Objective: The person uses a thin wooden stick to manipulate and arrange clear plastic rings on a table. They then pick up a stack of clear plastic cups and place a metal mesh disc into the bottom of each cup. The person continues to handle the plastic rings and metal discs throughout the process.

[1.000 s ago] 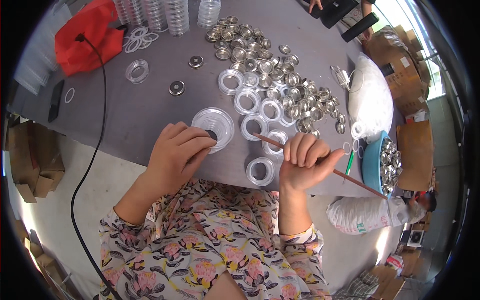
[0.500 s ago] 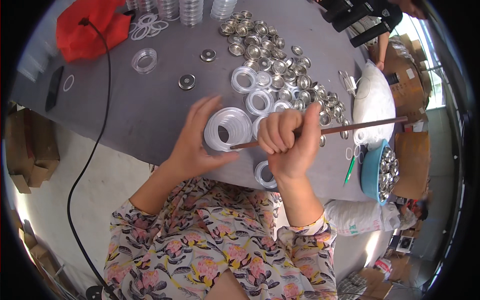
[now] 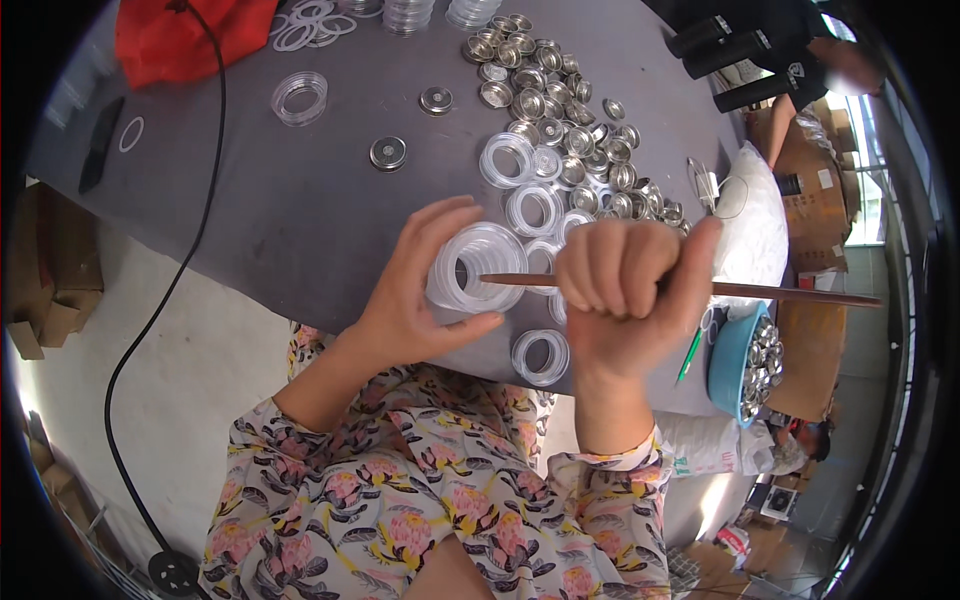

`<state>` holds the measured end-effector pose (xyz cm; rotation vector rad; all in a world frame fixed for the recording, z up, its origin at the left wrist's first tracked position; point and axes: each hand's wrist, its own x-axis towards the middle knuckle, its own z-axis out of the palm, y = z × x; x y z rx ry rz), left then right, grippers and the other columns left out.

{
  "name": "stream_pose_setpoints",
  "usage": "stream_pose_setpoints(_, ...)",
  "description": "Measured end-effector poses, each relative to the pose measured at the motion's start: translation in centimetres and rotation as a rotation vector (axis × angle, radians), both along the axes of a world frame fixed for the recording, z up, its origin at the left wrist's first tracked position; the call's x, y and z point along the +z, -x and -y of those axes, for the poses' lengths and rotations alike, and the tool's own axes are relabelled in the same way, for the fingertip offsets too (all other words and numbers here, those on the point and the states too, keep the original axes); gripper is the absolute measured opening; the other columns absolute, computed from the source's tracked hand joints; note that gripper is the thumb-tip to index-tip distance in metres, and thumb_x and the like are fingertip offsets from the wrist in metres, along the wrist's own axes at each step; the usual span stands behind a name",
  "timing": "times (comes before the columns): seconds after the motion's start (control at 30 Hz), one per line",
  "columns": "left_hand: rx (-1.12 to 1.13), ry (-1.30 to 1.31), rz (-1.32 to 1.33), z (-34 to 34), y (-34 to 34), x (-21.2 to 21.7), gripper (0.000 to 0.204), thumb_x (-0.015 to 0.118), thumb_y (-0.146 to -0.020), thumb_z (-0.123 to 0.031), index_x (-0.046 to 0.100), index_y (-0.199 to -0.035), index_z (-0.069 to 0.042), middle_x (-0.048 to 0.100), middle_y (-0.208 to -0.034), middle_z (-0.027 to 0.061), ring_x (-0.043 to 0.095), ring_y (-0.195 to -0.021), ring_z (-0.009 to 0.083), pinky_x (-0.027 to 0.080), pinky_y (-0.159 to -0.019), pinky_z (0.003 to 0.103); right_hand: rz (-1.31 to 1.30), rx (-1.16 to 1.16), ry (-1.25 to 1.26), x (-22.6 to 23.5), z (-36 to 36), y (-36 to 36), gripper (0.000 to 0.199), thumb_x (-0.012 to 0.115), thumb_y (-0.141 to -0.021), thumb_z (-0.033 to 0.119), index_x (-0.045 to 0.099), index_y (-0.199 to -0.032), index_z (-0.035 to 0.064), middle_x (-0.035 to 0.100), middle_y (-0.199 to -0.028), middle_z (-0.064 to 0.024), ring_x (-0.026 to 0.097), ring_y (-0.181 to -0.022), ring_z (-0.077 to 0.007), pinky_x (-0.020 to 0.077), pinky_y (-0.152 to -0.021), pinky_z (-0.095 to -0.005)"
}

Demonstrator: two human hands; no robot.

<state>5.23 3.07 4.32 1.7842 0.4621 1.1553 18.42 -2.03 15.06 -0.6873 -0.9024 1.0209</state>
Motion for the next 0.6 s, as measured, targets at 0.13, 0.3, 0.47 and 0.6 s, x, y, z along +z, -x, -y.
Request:
stream_pose_setpoints(0.13, -0.054, -0.242, -0.117, -0.9, 1.0, 0.3, 0.047, 0.079, -0.058, -0.018, 0.054, -0.096, -0.010, 0.045, -0.122, 0.0158, 0.048, -0.109, 0.0322, 0.036, -0.093, 0.043, 0.026, 0.007, 0.072, 0.4, 0.7, -1.7, 0.061, 0.018, -0.096, 0.044, 0.028, -0.046, 0.0114, 0.026, -0.043, 0.0020, 0.019, -0.038, -0.0086, 0.0142, -0.037, -0.0242)
stream_pose_setpoints(0.3, -0.151, -0.231, -0.076, -1.4, 0.9, 0.1, 0.035, 0.079, -0.059, -0.015, 0.050, -0.077, -0.010, 0.046, -0.121, 0.0169, 0.050, -0.106, 0.0333, 0.042, -0.086, 0.039, -0.016, -0.004, 0.215, -1.0, 0.8, -1.2, 0.060, 0.021, -0.096, 0.044, 0.028, -0.046, 0.0113, 0.026, -0.042, 0.0018, 0.018, -0.038, -0.0086, 0.0135, -0.036, -0.0243)
stream_pose_setpoints(0.47, -0.106, -0.107, 0.024, -0.8, -0.2, -0.7, 0.040, 0.081, -0.056, -0.014, 0.047, -0.076, -0.008, 0.047, -0.119, 0.0181, 0.050, -0.107, 0.0322, 0.043, -0.085, 0.037, -0.151, 0.026, 0.102, -2.3, 0.2, -0.3, 0.060, 0.022, -0.095, 0.046, 0.027, -0.046, 0.0114, 0.025, -0.042, 0.0016, 0.017, -0.038, -0.0085, 0.0135, -0.035, -0.0244)
stream_pose_setpoints(0.6, -0.155, 0.015, 0.124, -0.4, -0.7, -2.2, 0.057, 0.081, -0.056, -0.010, 0.044, -0.100, -0.005, 0.043, -0.123, 0.0204, 0.045, -0.114, 0.0296, 0.037, -0.094, 0.039, -0.140, 0.003, 0.037, -3.2, -1.4, 0.2, 0.061, 0.019, -0.096, 0.045, 0.024, -0.044, 0.0124, 0.025, -0.042, 0.0027, 0.016, -0.037, -0.0090, 0.0131, -0.035, -0.0234)
